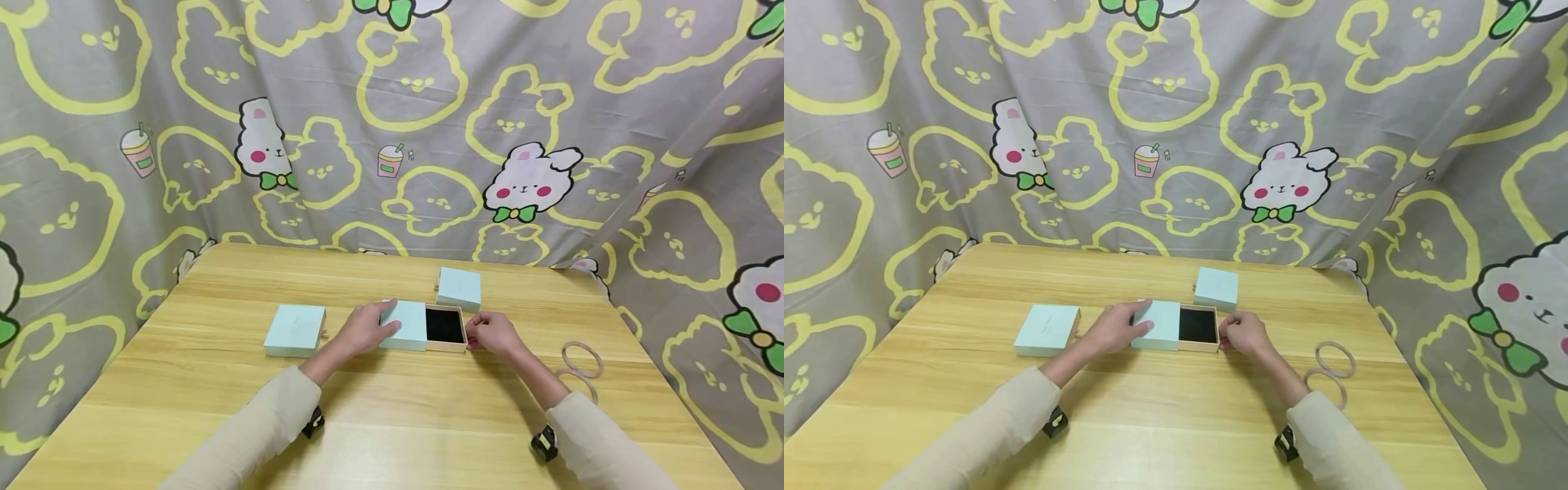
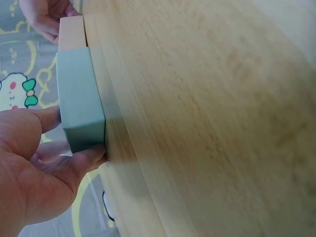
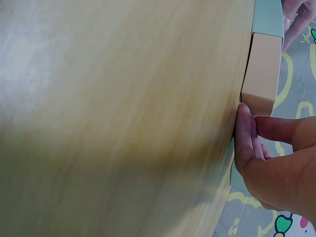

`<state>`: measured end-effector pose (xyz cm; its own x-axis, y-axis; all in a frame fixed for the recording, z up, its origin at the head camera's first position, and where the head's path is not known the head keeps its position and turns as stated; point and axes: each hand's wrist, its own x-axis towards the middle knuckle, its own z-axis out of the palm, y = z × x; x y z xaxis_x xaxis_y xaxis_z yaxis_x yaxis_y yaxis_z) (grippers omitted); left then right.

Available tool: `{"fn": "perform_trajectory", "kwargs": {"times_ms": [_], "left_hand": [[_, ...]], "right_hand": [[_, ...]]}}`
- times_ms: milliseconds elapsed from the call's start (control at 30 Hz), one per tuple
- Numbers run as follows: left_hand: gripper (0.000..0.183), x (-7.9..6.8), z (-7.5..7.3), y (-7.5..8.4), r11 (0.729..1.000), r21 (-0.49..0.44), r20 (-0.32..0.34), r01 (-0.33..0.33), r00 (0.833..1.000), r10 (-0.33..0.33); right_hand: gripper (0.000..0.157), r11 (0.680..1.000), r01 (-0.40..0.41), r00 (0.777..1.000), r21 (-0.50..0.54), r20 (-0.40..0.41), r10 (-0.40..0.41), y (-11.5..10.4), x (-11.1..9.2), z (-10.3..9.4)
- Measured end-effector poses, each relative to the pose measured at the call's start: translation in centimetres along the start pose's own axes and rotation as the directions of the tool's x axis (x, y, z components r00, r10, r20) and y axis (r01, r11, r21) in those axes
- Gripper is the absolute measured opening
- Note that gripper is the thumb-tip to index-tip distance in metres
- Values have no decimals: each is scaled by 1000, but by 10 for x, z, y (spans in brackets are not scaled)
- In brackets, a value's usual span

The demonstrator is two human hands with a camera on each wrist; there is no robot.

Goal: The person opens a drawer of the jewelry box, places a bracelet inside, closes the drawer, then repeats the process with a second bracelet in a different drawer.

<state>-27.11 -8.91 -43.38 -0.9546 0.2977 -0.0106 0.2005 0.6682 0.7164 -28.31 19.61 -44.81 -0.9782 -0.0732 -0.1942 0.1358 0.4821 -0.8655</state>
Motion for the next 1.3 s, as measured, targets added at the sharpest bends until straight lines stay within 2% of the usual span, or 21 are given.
{"fn": "perform_trajectory", "kwargs": {"times_ms": [867,1300], "left_hand": [[57,2,2,-1,1000,10,-12,-5,1000,6],[58,2,2,-1,1000,16,-11,9,1000,-9]], "right_hand": [[15,1000,8,1000,7,-25,-7,-2,-3,0],[15,1000,-5,1000,9,-8,5,-5,-4,0]]}}
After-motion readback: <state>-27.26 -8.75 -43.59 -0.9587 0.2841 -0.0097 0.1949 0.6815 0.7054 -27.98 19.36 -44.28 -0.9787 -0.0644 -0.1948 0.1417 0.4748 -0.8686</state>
